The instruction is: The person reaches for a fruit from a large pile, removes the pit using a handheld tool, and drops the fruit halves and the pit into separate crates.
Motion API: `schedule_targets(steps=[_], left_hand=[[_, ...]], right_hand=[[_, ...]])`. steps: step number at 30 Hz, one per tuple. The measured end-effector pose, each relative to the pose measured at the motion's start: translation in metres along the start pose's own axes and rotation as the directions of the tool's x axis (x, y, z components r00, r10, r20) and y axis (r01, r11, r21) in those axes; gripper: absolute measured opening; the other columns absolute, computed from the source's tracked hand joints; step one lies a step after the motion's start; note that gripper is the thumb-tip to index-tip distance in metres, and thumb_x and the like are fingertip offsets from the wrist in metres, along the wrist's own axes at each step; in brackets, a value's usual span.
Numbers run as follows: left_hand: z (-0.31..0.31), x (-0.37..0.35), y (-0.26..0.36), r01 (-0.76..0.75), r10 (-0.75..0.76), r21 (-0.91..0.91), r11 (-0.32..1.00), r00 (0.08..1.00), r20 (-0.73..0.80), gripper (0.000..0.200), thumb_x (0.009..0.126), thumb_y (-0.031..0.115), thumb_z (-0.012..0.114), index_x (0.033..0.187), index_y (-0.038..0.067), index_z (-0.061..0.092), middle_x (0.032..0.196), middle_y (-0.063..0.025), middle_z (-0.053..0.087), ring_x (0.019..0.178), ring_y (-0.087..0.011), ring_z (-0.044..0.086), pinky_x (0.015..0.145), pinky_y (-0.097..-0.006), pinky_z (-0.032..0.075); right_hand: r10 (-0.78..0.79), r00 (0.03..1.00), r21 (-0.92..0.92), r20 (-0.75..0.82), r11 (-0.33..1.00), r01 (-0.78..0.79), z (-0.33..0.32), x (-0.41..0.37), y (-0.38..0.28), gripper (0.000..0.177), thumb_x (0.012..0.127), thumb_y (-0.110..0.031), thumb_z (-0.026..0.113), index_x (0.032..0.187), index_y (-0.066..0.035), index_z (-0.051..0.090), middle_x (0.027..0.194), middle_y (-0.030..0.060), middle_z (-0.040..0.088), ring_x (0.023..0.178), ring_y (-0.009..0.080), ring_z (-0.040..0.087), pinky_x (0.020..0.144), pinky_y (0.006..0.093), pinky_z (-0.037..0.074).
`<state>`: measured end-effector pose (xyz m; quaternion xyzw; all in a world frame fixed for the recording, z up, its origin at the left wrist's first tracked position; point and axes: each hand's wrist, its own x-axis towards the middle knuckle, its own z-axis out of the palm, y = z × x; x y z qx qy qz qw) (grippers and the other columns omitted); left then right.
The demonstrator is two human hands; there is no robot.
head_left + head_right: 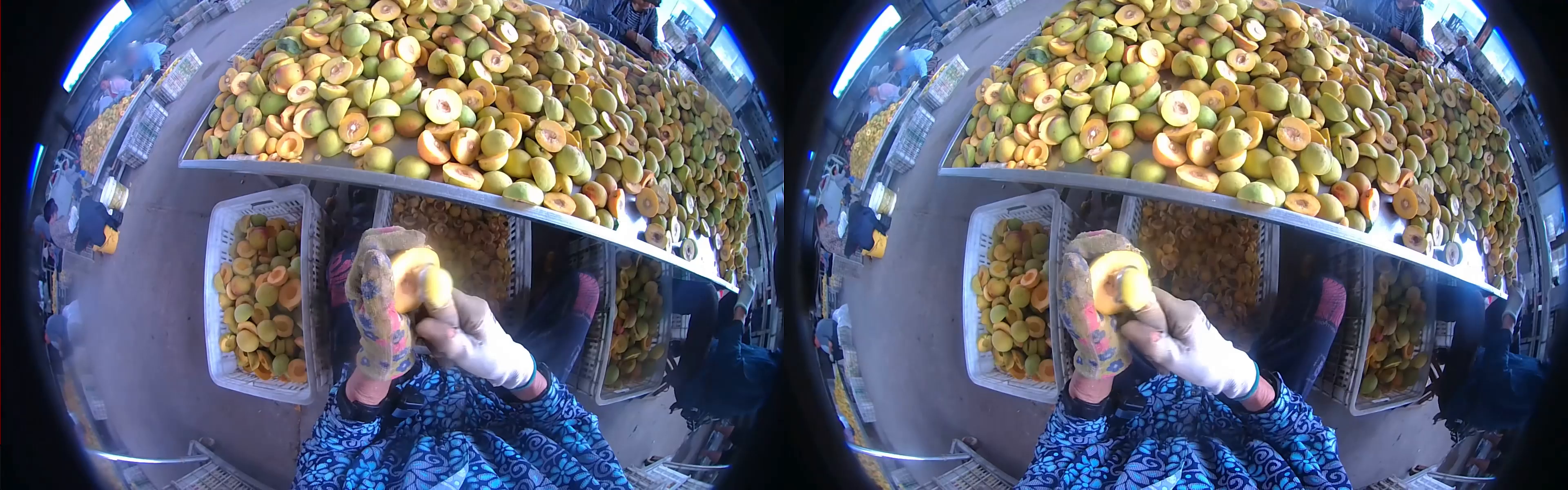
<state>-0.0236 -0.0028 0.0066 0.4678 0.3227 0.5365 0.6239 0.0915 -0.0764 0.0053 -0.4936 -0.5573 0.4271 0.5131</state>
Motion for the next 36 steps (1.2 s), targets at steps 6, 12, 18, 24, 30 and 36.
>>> schedule_targets(steps=[6, 12, 18, 24, 30, 36], left_hand=[[0.005, 0.003, -0.01, -0.08, 0.078, 0.036, 0.996, 0.995, 0.059, 0.045, 0.102, 0.04, 0.04, 0.107, 0.002, 0.063, 0.107, -0.0087, 0.061, 0.102, -0.0175, 0.058, 0.087, -0.0309, 0.047], [0.002, 0.004, 0.003, 0.011, -0.081, 0.313, 0.95, 0.974, 0.212, 0.023, 0.086, -0.001, 0.064, 0.108, 0.003, 0.064, 0.107, -0.0076, 0.066, 0.097, -0.018, 0.063, 0.086, -0.0297, 0.05], [0.0, -0.002, -0.006, -0.238, 0.117, 0.503, 0.831, 0.958, 0.261, 0.024, 0.088, 0.007, 0.066, 0.111, 0.002, 0.065, 0.109, -0.006, 0.066, 0.099, -0.0153, 0.062, 0.087, -0.0283, 0.05], [-0.003, 0.0, -0.016, -0.264, 0.179, 0.408, 0.874, 0.956, 0.234, 0.031, 0.093, 0.021, 0.062, 0.116, 0.0, 0.062, 0.113, -0.0108, 0.065, 0.102, -0.0176, 0.062, 0.088, -0.0296, 0.049], [-0.015, 0.002, 0.002, 0.459, -0.437, -0.03, 0.888, 0.863, 0.252, 0.019, 0.094, 0.023, 0.06, 0.101, 0.006, 0.054, 0.098, -0.0067, 0.06, 0.092, -0.0141, 0.059, 0.085, -0.0274, 0.049], [-0.021, 0.003, -0.017, 0.394, -0.348, -0.405, 0.825, 0.919, 0.184, 0.03, 0.088, 0.018, 0.057, 0.114, 0.003, 0.056, 0.11, -0.0089, 0.059, 0.103, -0.0182, 0.058, 0.092, -0.0304, 0.049]], right_hand=[[0.393, 0.915, 0.626, 0.089, 0.692, -0.358, -0.012, -0.006, -0.01, 0.033, 0.096, -0.036, 0.057, 0.1, -0.004, 0.05, 0.062, 0.0001, 0.048, 0.045, 0.0086, 0.046, 0.042, 0.0226, 0.039], [0.429, 0.85, 0.688, 0.307, 0.517, -0.51, -0.022, -0.016, 0.007, 0.035, 0.098, -0.043, 0.055, 0.094, -0.009, 0.05, 0.064, -0.0028, 0.048, 0.047, 0.0063, 0.046, 0.042, 0.0208, 0.037], [0.449, 0.879, 0.764, 0.158, 0.509, -0.397, -0.004, -0.011, 0.024, 0.032, 0.097, -0.04, 0.057, 0.092, -0.01, 0.048, 0.064, -0.0016, 0.049, 0.046, 0.0077, 0.045, 0.042, 0.0218, 0.037], [0.606, 0.794, 0.682, -0.046, 0.599, -0.418, -0.004, -0.001, 0.005, 0.02, 0.094, -0.025, 0.063, 0.092, -0.009, 0.052, 0.065, -0.0009, 0.053, 0.042, 0.0084, 0.048, 0.041, 0.0214, 0.038], [0.411, 0.909, 0.43, 0.07, 0.81, -0.399, -0.03, 0.002, 0.003, 0.025, 0.093, -0.025, 0.064, 0.104, -0.003, 0.058, 0.071, -0.002, 0.054, 0.055, 0.0043, 0.049, 0.05, 0.0193, 0.04], [0.321, 0.928, 0.005, -0.189, 0.946, -0.326, -0.02, -0.017, -0.001, 0.022, 0.091, -0.018, 0.063, 0.105, -0.001, 0.058, 0.081, 0.0102, 0.063, 0.073, 0.0145, 0.059, 0.068, 0.0328, 0.049]])
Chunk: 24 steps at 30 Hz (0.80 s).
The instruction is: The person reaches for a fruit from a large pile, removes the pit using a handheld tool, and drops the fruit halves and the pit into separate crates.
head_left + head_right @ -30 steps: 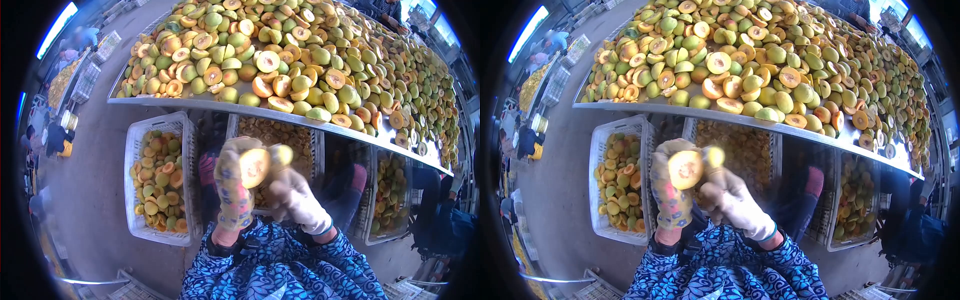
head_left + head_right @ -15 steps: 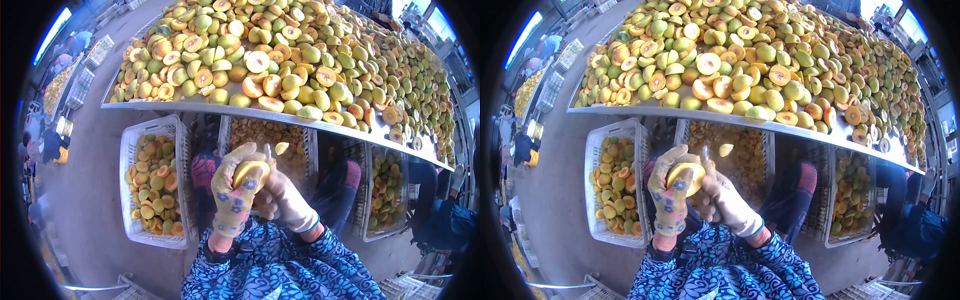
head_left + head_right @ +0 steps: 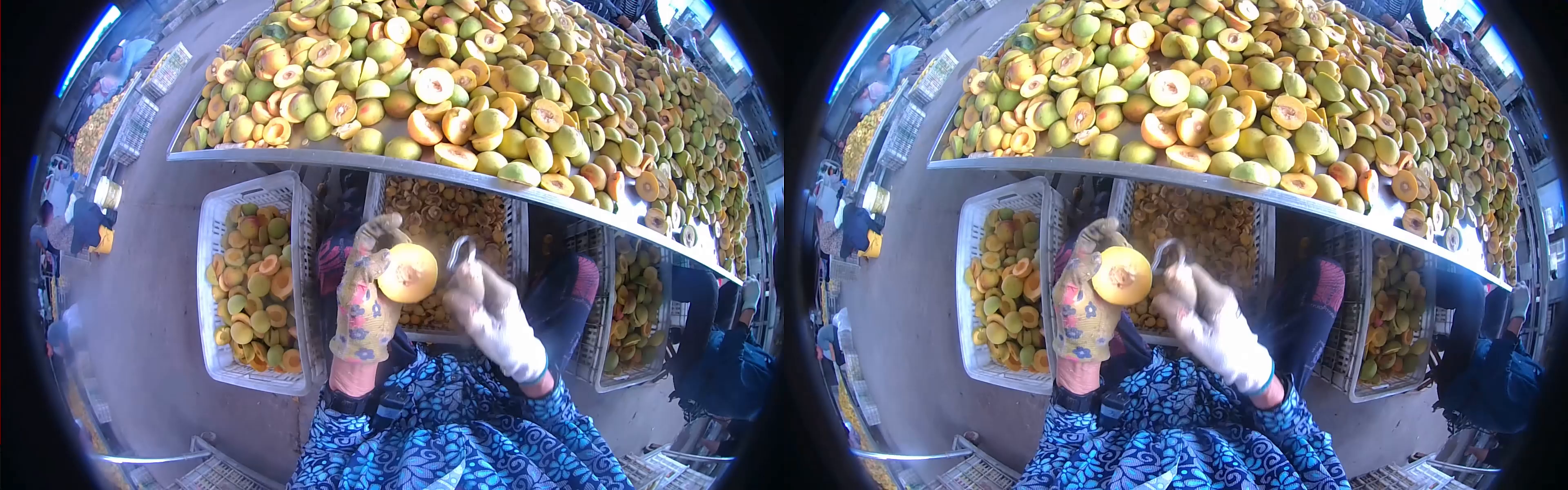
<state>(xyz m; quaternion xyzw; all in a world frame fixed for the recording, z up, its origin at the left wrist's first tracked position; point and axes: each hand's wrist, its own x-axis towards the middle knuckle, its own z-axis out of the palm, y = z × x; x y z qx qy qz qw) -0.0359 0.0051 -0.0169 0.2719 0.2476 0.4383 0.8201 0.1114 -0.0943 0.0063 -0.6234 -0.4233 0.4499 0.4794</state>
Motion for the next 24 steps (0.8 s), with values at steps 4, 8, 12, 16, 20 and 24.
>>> schedule_targets(steps=[4, 8, 12, 16, 20, 24], left_hand=[[0.006, 0.002, -0.014, -0.123, 0.117, 0.115, 0.986, 0.991, 0.059, 0.038, 0.086, 0.021, 0.058, 0.119, 0.002, 0.056, 0.128, -0.0127, 0.055, 0.118, -0.0211, 0.054, 0.097, -0.0315, 0.047], [0.014, -0.005, -0.018, -0.052, 0.057, -0.05, 0.997, 0.993, 0.105, 0.031, 0.092, 0.022, 0.059, 0.118, 0.006, 0.054, 0.128, -0.018, 0.058, 0.121, -0.0279, 0.056, 0.099, -0.0388, 0.05], [0.015, -0.003, -0.023, -0.055, 0.054, 0.03, 0.998, 0.998, 0.024, 0.026, 0.098, 0.022, 0.056, 0.117, 0.005, 0.054, 0.119, -0.0214, 0.063, 0.107, -0.0299, 0.065, 0.09, -0.0415, 0.056], [0.015, -0.002, -0.02, -0.049, 0.044, 0.177, 0.983, 0.998, 0.033, 0.033, 0.099, 0.028, 0.055, 0.112, -0.001, 0.062, 0.113, -0.0185, 0.066, 0.102, -0.0259, 0.067, 0.084, -0.037, 0.058], [0.011, -0.003, -0.022, 0.005, -0.002, 0.235, 0.972, 1.0, -0.015, 0.039, 0.1, 0.033, 0.054, 0.108, -0.003, 0.066, 0.108, -0.0151, 0.068, 0.1, -0.0224, 0.067, 0.082, -0.0339, 0.058], [0.011, 0.003, -0.03, -0.167, 0.185, 0.419, 0.893, 0.983, -0.003, 0.041, 0.101, 0.035, 0.052, 0.103, -0.003, 0.066, 0.101, -0.0121, 0.068, 0.092, -0.0192, 0.067, 0.078, -0.0311, 0.056]], right_hand=[[-0.06, 0.993, -0.049, 0.1, 0.997, 0.065, 0.019, -0.012, 0.009, 0.027, 0.093, -0.025, 0.063, 0.105, -0.001, 0.056, 0.078, 0.0215, 0.062, 0.066, 0.0295, 0.062, 0.062, 0.0383, 0.047], [-0.099, 0.989, -0.027, 0.114, 0.994, 0.102, 0.022, -0.008, 0.023, 0.029, 0.094, -0.026, 0.063, 0.106, 0.0, 0.055, 0.078, 0.0216, 0.063, 0.065, 0.0297, 0.063, 0.061, 0.0389, 0.048], [-0.075, 0.99, -0.022, 0.123, 0.997, 0.078, 0.024, -0.007, 0.03, 0.029, 0.094, -0.025, 0.062, 0.108, 0.0, 0.055, 0.077, 0.0217, 0.063, 0.066, 0.0306, 0.064, 0.061, 0.0387, 0.048], [-0.107, 0.978, -0.033, 0.179, 0.993, 0.115, 0.017, -0.001, 0.034, 0.028, 0.095, -0.024, 0.061, 0.109, 0.0, 0.054, 0.076, 0.0195, 0.064, 0.067, 0.0301, 0.066, 0.06, 0.0368, 0.049], [-0.144, 0.956, -0.062, 0.257, 0.984, 0.165, 0.011, 0.011, 0.029, 0.028, 0.096, -0.024, 0.06, 0.109, 0.0, 0.054, 0.076, 0.0177, 0.065, 0.067, 0.027, 0.067, 0.06, 0.0353, 0.05], [-0.143, 0.938, -0.009, 0.315, 0.988, 0.154, 0.008, 0.018, 0.044, 0.03, 0.096, -0.026, 0.061, 0.108, 0.0, 0.054, 0.075, 0.0121, 0.064, 0.063, 0.0196, 0.064, 0.057, 0.0321, 0.049]])
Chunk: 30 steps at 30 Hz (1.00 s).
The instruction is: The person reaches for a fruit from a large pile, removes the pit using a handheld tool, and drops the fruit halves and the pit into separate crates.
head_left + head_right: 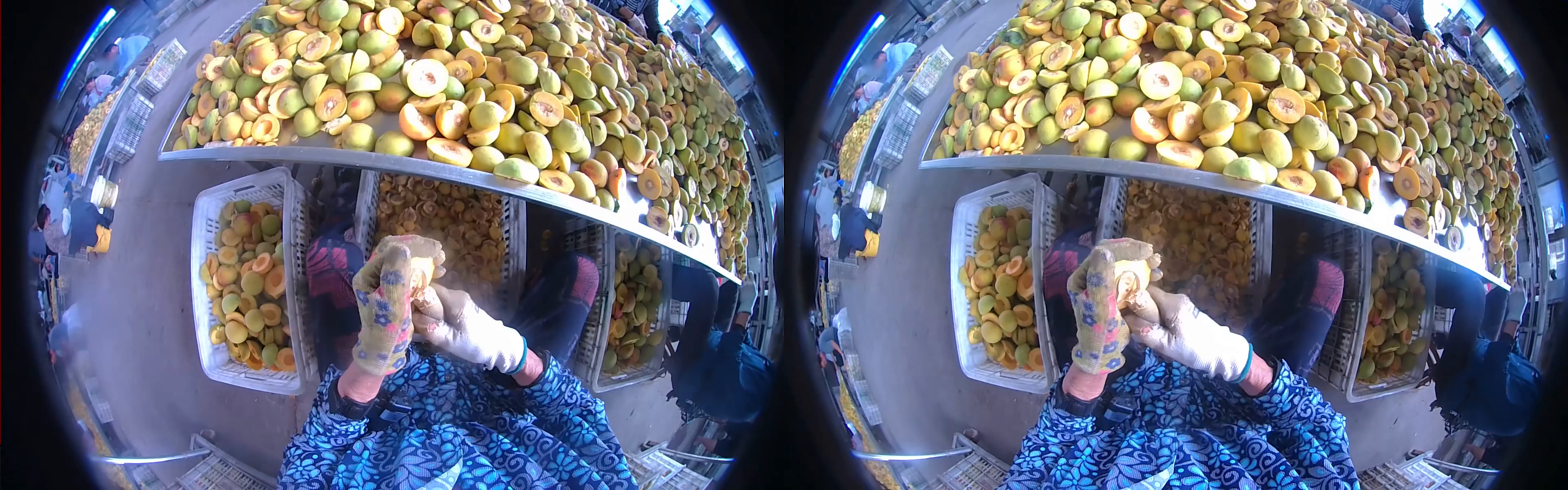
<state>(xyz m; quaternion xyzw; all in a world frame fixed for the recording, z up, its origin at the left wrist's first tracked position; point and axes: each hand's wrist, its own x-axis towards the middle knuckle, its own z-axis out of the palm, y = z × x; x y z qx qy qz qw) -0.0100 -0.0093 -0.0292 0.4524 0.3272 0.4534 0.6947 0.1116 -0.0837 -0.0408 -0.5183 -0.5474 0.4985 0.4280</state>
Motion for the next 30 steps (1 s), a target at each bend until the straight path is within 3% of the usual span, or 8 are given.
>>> schedule_targets(steps=[9, 11, 13, 16, 21, 24, 29, 30], left_hand=[[0.007, 0.023, -0.006, -0.091, 0.092, 0.049, 0.995, 0.996, -0.013, 0.044, 0.101, 0.038, 0.049, 0.102, -0.003, 0.065, 0.098, -0.0099, 0.067, 0.088, -0.019, 0.066, 0.077, -0.031, 0.054], [0.0, 0.027, -0.02, -0.112, 0.112, 0.097, 0.989, 0.994, 0.006, 0.046, 0.101, 0.042, 0.049, 0.108, -0.002, 0.063, 0.099, -0.0088, 0.068, 0.09, -0.0201, 0.068, 0.078, -0.0305, 0.055], [-0.004, 0.033, -0.031, -0.135, 0.136, 0.137, 0.981, 0.991, -0.001, 0.045, 0.101, 0.041, 0.05, 0.109, -0.002, 0.062, 0.101, -0.0099, 0.067, 0.091, -0.0199, 0.067, 0.078, -0.0315, 0.055], [0.003, 0.03, -0.017, -0.126, 0.126, 0.222, 0.967, 0.992, 0.015, 0.044, 0.1, 0.039, 0.051, 0.1, -0.003, 0.064, 0.098, -0.0136, 0.066, 0.087, -0.0212, 0.066, 0.076, -0.0342, 0.055], [0.004, 0.058, -0.02, -0.072, 0.06, 0.047, 0.996, 0.976, 0.211, 0.048, 0.101, 0.039, 0.049, 0.083, -0.002, 0.066, 0.086, -0.0159, 0.067, 0.076, -0.0216, 0.065, 0.068, -0.0336, 0.053], [0.007, 0.07, -0.019, 0.045, -0.095, 0.163, 0.986, 0.944, 0.315, 0.05, 0.102, 0.041, 0.048, 0.083, -0.002, 0.068, 0.083, -0.0118, 0.069, 0.072, -0.0181, 0.065, 0.067, -0.0307, 0.051], [-0.001, 0.087, -0.022, 0.025, -0.126, 0.252, 0.968, 0.91, 0.395, 0.046, 0.101, 0.037, 0.05, 0.085, -0.002, 0.068, 0.082, -0.0079, 0.07, 0.075, -0.0166, 0.066, 0.069, -0.0294, 0.051], [-0.005, 0.09, -0.023, -0.054, -0.111, 0.33, 0.942, 0.88, 0.461, 0.043, 0.101, 0.035, 0.051, 0.085, -0.001, 0.069, 0.082, -0.0078, 0.07, 0.075, -0.0165, 0.066, 0.069, -0.0297, 0.051]], right_hand=[[0.17, 0.957, 0.422, 0.233, 0.869, -0.257, -0.014, 0.016, 0.01, 0.033, 0.095, -0.03, 0.061, 0.11, 0.0, 0.055, 0.079, 0.0024, 0.06, 0.061, 0.0084, 0.054, 0.055, 0.0247, 0.045], [-0.134, 0.991, 0.215, 0.031, 0.969, 0.124, -0.009, 0.029, 0.035, 0.032, 0.095, -0.029, 0.059, 0.11, -0.001, 0.056, 0.08, 0.0019, 0.06, 0.06, 0.0079, 0.053, 0.053, 0.0243, 0.045], [-0.164, 0.986, 0.154, 0.024, 0.975, 0.158, -0.012, 0.03, 0.045, 0.031, 0.095, -0.028, 0.057, 0.112, -0.002, 0.055, 0.079, 0.0017, 0.059, 0.058, 0.0077, 0.052, 0.05, 0.0248, 0.044], [0.172, 0.917, 0.514, 0.36, 0.784, -0.348, -0.022, 0.022, 0.016, 0.047, 0.091, -0.046, 0.061, 0.112, -0.005, 0.054, 0.075, -0.0006, 0.056, 0.054, 0.006, 0.05, 0.047, 0.0229, 0.041], [0.139, 0.96, 0.493, 0.242, 0.835, -0.245, -0.03, 0.025, 0.004, 0.031, 0.099, -0.04, 0.055, 0.09, -0.01, 0.053, 0.068, -0.0032, 0.052, 0.049, 0.0043, 0.043, 0.043, 0.0203, 0.036], [0.208, 0.807, 0.71, 0.552, 0.391, -0.586, -0.043, 0.017, 0.016, 0.035, 0.101, -0.035, 0.051, 0.073, -0.014, 0.045, 0.056, -0.0034, 0.045, 0.043, 0.0067, 0.039, 0.04, 0.0224, 0.032], [0.347, 0.846, 0.557, 0.405, 0.64, -0.529, -0.048, 0.024, 0.014, 0.032, 0.102, -0.036, 0.05, 0.079, -0.014, 0.045, 0.057, -0.0069, 0.039, 0.043, 0.004, 0.035, 0.039, 0.0196, 0.028], [0.304, 0.784, 0.666, 0.541, 0.415, -0.62, -0.048, 0.024, 0.019, 0.03, 0.102, -0.035, 0.049, 0.082, -0.013, 0.045, 0.058, -0.0077, 0.038, 0.043, 0.0036, 0.034, 0.039, 0.0192, 0.027]])
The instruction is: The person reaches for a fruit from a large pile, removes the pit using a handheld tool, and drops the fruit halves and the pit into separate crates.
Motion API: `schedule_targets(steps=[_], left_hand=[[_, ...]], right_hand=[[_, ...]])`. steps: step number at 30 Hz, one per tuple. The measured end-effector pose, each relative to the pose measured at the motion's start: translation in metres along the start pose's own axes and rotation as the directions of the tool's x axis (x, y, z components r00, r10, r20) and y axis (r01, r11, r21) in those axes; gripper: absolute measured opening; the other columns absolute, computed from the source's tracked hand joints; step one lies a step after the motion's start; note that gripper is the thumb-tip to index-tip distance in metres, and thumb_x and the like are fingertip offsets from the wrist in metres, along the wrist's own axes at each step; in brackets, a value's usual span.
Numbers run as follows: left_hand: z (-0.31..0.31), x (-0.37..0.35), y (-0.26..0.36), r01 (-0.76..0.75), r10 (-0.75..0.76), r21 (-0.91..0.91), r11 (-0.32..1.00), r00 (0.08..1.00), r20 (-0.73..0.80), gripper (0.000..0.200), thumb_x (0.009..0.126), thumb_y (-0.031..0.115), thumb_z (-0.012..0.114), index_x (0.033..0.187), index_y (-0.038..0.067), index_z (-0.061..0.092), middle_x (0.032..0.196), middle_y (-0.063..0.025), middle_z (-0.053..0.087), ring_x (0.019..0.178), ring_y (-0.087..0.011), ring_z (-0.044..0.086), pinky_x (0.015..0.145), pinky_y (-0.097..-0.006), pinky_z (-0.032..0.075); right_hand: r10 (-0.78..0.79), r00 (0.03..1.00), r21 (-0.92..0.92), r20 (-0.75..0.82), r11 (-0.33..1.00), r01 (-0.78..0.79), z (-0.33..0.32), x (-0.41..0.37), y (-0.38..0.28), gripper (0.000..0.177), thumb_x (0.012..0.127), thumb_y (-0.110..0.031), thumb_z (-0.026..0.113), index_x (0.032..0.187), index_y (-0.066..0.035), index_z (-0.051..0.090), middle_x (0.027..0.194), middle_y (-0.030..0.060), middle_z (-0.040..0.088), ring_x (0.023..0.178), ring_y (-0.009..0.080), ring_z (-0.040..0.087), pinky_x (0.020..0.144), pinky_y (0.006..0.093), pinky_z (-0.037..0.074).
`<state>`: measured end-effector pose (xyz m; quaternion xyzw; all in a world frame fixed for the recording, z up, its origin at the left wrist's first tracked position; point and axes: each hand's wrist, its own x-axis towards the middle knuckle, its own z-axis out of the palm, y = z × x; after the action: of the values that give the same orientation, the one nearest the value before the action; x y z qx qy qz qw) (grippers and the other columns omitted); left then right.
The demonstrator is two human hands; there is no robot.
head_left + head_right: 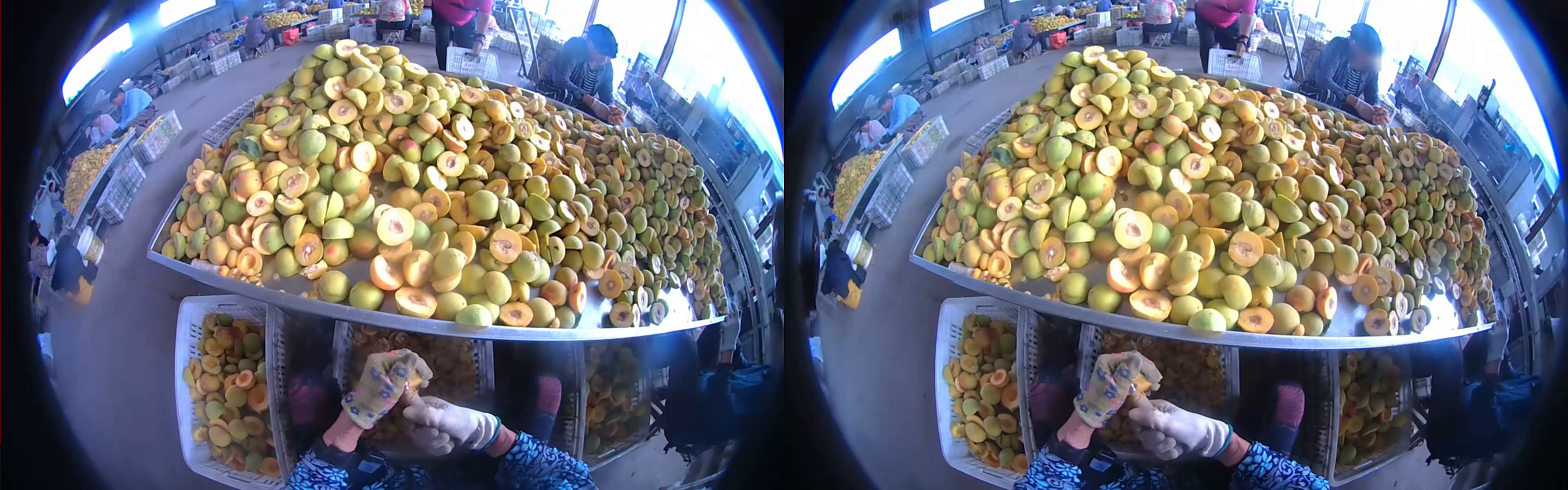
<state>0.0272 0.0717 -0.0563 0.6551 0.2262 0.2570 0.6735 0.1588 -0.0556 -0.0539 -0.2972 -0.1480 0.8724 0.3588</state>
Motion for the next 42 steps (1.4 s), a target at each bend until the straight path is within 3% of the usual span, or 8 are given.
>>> schedule_targets(steps=[7, 9, 10, 13, 21, 29, 34, 42], left_hand=[[-0.013, -0.016, -0.055, -0.382, 0.505, 0.738, 0.556, 0.861, 0.065, 0.041, 0.088, 0.005, 0.059, 0.129, 0.001, 0.057, 0.121, -0.0151, 0.061, 0.107, -0.0281, 0.059, 0.089, -0.0365, 0.05], [-0.016, -0.004, 0.036, 0.332, -0.354, 0.14, 0.933, 0.916, 0.189, 0.06, 0.084, -0.004, 0.057, 0.142, 0.003, 0.044, 0.136, -0.0141, 0.051, 0.118, -0.0323, 0.05, 0.098, -0.0405, 0.044], [-0.009, -0.011, -0.056, -0.397, 0.392, 0.174, 0.901, 0.918, 0.064, 0.057, 0.086, -0.002, 0.055, 0.141, 0.006, 0.047, 0.134, -0.0137, 0.053, 0.114, -0.0331, 0.052, 0.097, -0.0399, 0.044], [-0.016, 0.0, 0.009, 0.237, -0.231, -0.071, 0.969, 0.97, 0.08, 0.033, 0.102, 0.022, 0.048, 0.123, 0.0, 0.061, 0.115, -0.0127, 0.065, 0.102, -0.0184, 0.059, 0.092, -0.0315, 0.047], [0.008, -0.023, 0.004, 0.091, -0.274, -0.763, 0.64, 0.955, -0.116, 0.051, 0.101, 0.048, 0.045, 0.095, 0.002, 0.066, 0.085, -0.01, 0.07, 0.073, -0.0175, 0.068, 0.066, -0.0278, 0.056], [-0.079, -0.051, 0.022, -0.359, -0.002, -0.285, 0.889, 0.618, -0.786, 0.053, 0.099, 0.053, 0.047, 0.093, 0.004, 0.065, 0.078, -0.0083, 0.069, 0.06, -0.0173, 0.068, 0.051, -0.0276, 0.057], [-0.197, -0.129, 0.05, 0.467, 0.328, 0.634, 0.617, 0.58, -0.746, 0.045, 0.094, 0.029, 0.062, 0.129, 0.002, 0.055, 0.125, -0.0162, 0.061, 0.117, -0.0297, 0.057, 0.099, -0.0376, 0.043], [-0.242, -0.115, 0.168, 0.309, 0.061, 0.508, 0.804, 0.808, -0.587, 0.055, 0.092, 0.048, 0.06, 0.126, 0.005, 0.06, 0.116, -0.0083, 0.065, 0.109, -0.0176, 0.06, 0.097, -0.0316, 0.045]], right_hand=[[-0.046, 0.927, 0.626, 0.371, 0.75, -0.213, -0.014, 0.018, 0.018, 0.027, 0.102, -0.035, 0.047, 0.089, -0.011, 0.045, 0.059, -0.0068, 0.038, 0.038, 0.0019, 0.032, 0.031, 0.0177, 0.025], [-0.065, 0.906, 0.562, 0.418, 0.802, -0.202, -0.018, 0.022, 0.021, 0.032, 0.103, -0.039, 0.045, 0.087, -0.011, 0.045, 0.055, -0.0072, 0.035, 0.036, 0.0016, 0.03, 0.029, 0.0179, 0.023], [-0.043, 0.922, 0.556, 0.385, 0.808, -0.194, -0.018, 0.022, 0.018, 0.032, 0.103, -0.039, 0.045, 0.087, -0.012, 0.045, 0.054, -0.0073, 0.034, 0.036, 0.0018, 0.03, 0.029, 0.018, 0.023], [0.02, 0.979, 0.444, 0.201, 0.889, -0.109, -0.008, 0.014, 0.012, 0.033, 0.102, -0.04, 0.047, 0.086, -0.012, 0.045, 0.055, -0.0074, 0.034, 0.037, 0.0021, 0.031, 0.031, 0.0184, 0.024], [-0.202, 0.911, -0.432, -0.359, 0.901, 0.029, 0.048, 0.006, 0.002, 0.018, 0.094, -0.024, 0.059, 0.094, -0.006, 0.058, 0.064, -0.0021, 0.05, 0.049, 0.0094, 0.045, 0.045, 0.026, 0.036], [-0.524, 0.779, -0.533, -0.345, 0.792, 0.297, 0.051, 0.019, 0.033, 0.012, 0.094, -0.013, 0.057, 0.089, -0.004, 0.052, 0.061, 0.0038, 0.052, 0.052, 0.0113, 0.053, 0.048, 0.028, 0.043], [-0.415, 0.897, -0.764, -0.151, -0.527, -0.372, -0.052, 0.017, 0.108, 0.029, 0.088, -0.031, 0.059, 0.102, -0.006, 0.058, 0.082, 0.0152, 0.068, 0.073, 0.0361, 0.067, 0.064, 0.0433, 0.053], [-0.302, 0.867, -0.885, -0.395, -0.126, -0.447, -0.023, 0.026, 0.109, 0.034, 0.088, -0.027, 0.061, 0.109, -0.002, 0.054, 0.089, 0.0197, 0.069, 0.085, 0.0378, 0.067, 0.071, 0.0462, 0.053]])
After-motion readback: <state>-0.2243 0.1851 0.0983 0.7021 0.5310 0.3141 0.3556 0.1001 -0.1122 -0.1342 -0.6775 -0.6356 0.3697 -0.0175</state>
